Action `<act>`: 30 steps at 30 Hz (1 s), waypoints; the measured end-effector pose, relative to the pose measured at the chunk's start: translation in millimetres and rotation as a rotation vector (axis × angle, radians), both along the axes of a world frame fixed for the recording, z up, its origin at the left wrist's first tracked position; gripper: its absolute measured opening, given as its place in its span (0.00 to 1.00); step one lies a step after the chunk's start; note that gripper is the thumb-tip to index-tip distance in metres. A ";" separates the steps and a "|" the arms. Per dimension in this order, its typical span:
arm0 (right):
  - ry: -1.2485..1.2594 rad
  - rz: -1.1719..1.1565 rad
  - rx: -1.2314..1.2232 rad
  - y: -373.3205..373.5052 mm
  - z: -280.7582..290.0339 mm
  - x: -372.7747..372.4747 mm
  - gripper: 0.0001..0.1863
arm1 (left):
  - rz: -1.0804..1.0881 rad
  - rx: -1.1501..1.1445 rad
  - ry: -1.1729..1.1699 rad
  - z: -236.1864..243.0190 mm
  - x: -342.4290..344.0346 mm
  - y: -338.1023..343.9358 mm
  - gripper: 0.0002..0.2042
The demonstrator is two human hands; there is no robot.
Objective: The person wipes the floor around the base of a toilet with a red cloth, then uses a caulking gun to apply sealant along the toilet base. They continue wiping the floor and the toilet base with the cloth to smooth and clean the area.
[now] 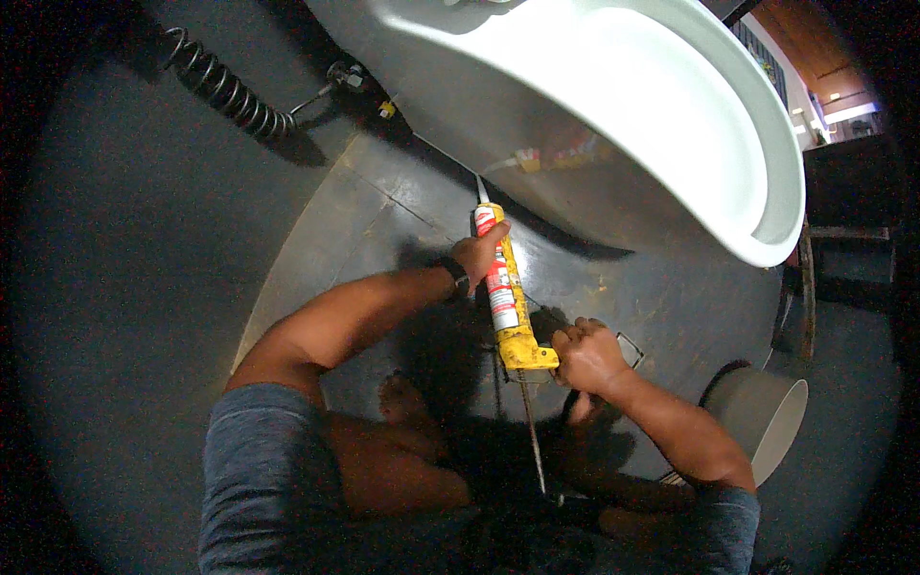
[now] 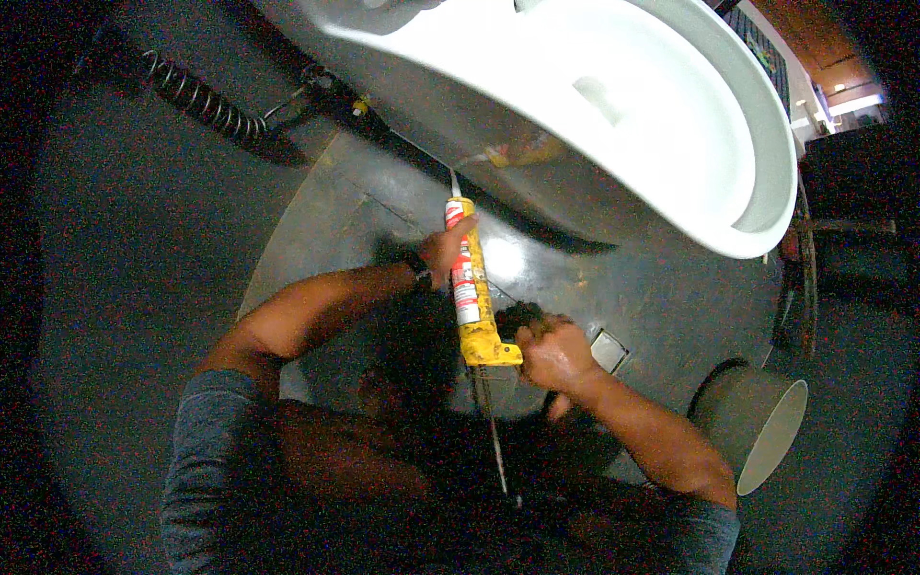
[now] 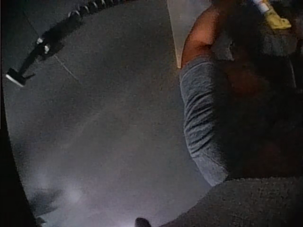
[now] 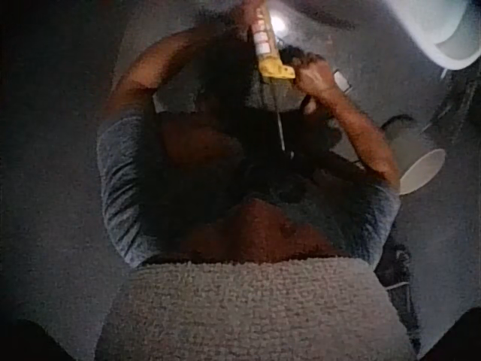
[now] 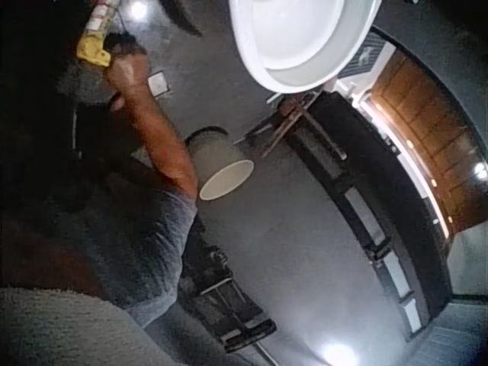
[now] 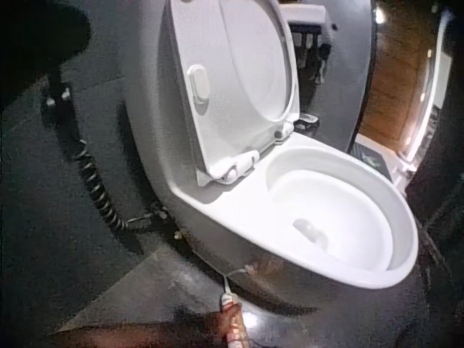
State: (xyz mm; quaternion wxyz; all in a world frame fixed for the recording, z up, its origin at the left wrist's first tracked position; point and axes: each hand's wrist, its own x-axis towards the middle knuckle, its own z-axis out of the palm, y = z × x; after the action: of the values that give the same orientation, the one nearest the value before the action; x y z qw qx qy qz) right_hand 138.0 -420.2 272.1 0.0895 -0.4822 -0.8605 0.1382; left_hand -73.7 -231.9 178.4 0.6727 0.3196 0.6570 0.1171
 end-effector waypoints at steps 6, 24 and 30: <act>-0.065 0.009 -0.145 1.8 9.0 0.6 0.17 | -0.014 0.053 -0.134 -26.9 -4.3 -2.7 0.36; -0.124 -0.002 -0.203 -4.8 25.0 4.4 0.17 | 0.004 -0.117 -0.244 -53.7 12.4 -14.7 0.26; -0.173 -0.001 -0.131 -10.1 20.1 3.6 0.24 | 0.011 -0.077 -0.227 -59.9 11.5 -17.6 0.23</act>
State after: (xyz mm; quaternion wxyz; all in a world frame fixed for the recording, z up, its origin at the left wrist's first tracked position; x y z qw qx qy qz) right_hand 141.7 -430.3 292.1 -0.0166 -0.4977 -0.8537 0.1523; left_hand -62.3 -249.5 118.5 0.7538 0.2746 0.5825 0.1307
